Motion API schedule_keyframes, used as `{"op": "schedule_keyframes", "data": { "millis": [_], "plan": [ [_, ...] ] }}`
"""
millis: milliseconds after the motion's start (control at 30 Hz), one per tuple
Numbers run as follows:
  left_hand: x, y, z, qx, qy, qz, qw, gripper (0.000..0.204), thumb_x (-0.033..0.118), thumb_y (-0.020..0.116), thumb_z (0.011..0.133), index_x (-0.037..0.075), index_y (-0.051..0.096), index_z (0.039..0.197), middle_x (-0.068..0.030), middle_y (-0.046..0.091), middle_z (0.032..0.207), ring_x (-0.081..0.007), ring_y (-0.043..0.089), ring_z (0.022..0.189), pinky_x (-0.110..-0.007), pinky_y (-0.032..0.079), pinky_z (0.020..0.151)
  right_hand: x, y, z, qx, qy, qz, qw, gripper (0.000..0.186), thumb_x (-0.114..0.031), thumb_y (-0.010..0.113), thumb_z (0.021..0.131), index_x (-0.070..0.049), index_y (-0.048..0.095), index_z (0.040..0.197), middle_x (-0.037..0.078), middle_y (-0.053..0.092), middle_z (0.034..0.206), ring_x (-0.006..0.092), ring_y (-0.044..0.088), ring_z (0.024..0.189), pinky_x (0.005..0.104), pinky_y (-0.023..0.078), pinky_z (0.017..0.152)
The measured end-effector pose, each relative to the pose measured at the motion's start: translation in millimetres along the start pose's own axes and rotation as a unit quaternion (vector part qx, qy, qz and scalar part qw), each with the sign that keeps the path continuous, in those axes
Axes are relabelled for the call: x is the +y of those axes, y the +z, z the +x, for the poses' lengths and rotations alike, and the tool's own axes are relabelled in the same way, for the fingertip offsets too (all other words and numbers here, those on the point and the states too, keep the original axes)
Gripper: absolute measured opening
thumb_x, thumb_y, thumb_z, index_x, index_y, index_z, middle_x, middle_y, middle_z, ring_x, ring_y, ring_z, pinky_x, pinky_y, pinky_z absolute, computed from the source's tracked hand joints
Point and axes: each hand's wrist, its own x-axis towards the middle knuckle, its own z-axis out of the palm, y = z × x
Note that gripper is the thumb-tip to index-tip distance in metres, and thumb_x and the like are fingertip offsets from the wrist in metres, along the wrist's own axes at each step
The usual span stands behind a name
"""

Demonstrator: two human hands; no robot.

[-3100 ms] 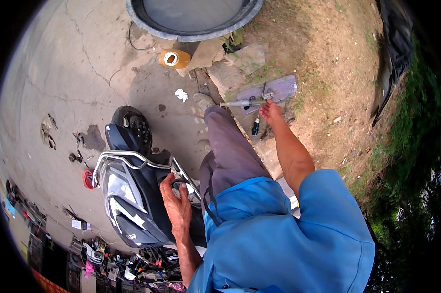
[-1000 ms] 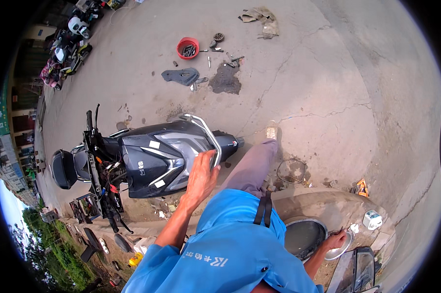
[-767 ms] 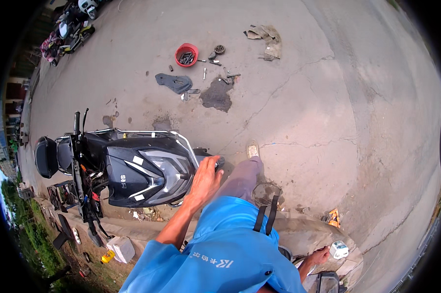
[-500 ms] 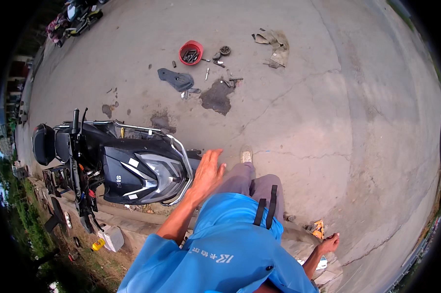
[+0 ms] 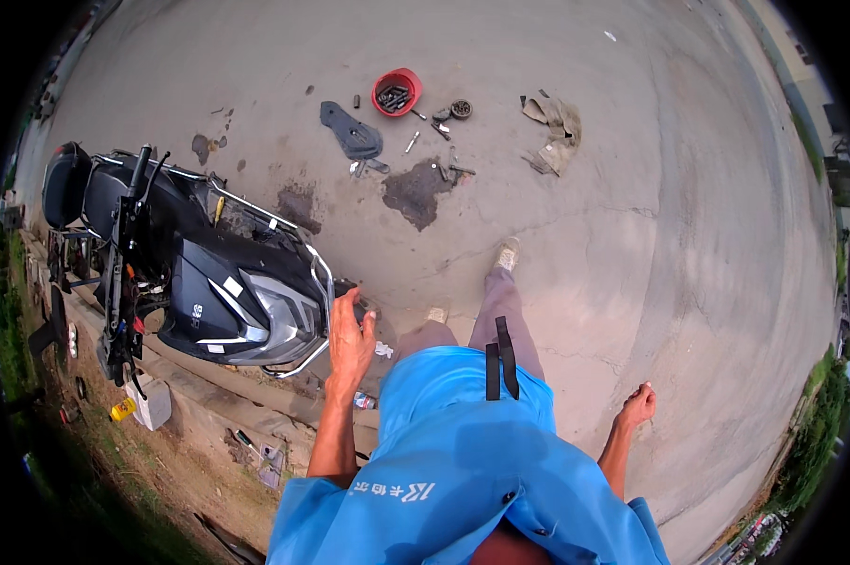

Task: The person works on a motorcycle dashboard by removing screws and handling wires, then collects a liquid into a container and retrieves items from a tool tray.

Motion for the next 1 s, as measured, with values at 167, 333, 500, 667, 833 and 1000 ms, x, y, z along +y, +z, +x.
{"op": "schedule_keyframes", "data": {
  "millis": [167,333,500,667,833,1000],
  "plan": [
    [19.4,12.2,6.6,0.076,-0.08,-0.004,0.994,0.046,0.001,0.063,0.086,-0.002,0.049,0.13,-0.0185,0.056,0.115,-0.0329,0.056,0.109,-0.042,0.044,0.097,-32.2,90.4,89.7,-0.113,-0.049,-0.024,0.992,0.03,-0.027,0.06,0.097,-0.008,0.053,0.075,-0.003,0.045,0.061,0.0052,0.039,0.054,0.0226,0.031,0.047],
    [48.7,36.0,11.3,0.106,-0.171,-0.012,0.98,0.046,0.004,0.061,0.088,-0.001,0.048,0.131,-0.019,0.055,0.117,-0.0338,0.055,0.112,-0.043,0.043,0.097,-84.6,162.7,153.2,-0.187,-0.081,-0.044,0.978,0.031,-0.026,0.062,0.096,-0.009,0.051,0.072,-0.005,0.044,0.062,0.0045,0.038,0.054,0.0229,0.029,0.048],
    [72.3,66.7,0.5,0.143,-0.258,-0.003,0.956,0.044,0.005,0.061,0.089,-0.001,0.048,0.131,-0.0194,0.056,0.117,-0.0346,0.055,0.112,-0.043,0.043,0.097,-98.6,225.9,242.9,-0.257,-0.104,-0.068,0.958,0.03,-0.026,0.062,0.095,-0.01,0.051,0.072,-0.006,0.044,0.061,0.0035,0.037,0.053,0.0221,0.028,0.046],
    [80.6,99.8,-41.9,0.124,-0.345,0.01,0.93,0.043,0.007,0.061,0.09,-0.002,0.049,0.131,-0.0197,0.057,0.116,-0.0346,0.056,0.112,-0.043,0.043,0.097,-147.7,293.6,254.5,-0.322,-0.097,-0.111,0.935,0.032,-0.03,0.065,0.094,-0.01,0.052,0.072,-0.006,0.043,0.059,0.0035,0.035,0.049,0.0225,0.026,0.043],
    [97.7,118.6,-78.9,0.073,-0.438,0.026,0.896,0.043,0.009,0.06,0.09,-0.003,0.05,0.13,-0.0203,0.057,0.122,-0.0322,0.057,0.114,-0.041,0.043,0.099,-154.8,351.4,245.3,-0.385,-0.08,-0.115,0.912,0.032,-0.033,0.066,0.094,-0.011,0.054,0.073,-0.007,0.042,0.057,0.0027,0.034,0.047,0.0214,0.026,0.042],
    [96.7,130.5,-91.1,0.053,-0.451,0.032,0.891,0.045,0.01,0.061,0.089,-0.003,0.05,0.131,-0.0204,0.058,0.122,-0.0317,0.057,0.113,-0.041,0.044,0.099,-146.2,363.8,225.4,-0.418,-0.063,-0.11,0.9,0.032,-0.03,0.067,0.094,-0.01,0.053,0.072,-0.007,0.042,0.058,0.0029,0.034,0.049,0.0214,0.026,0.044]
  ]
}}
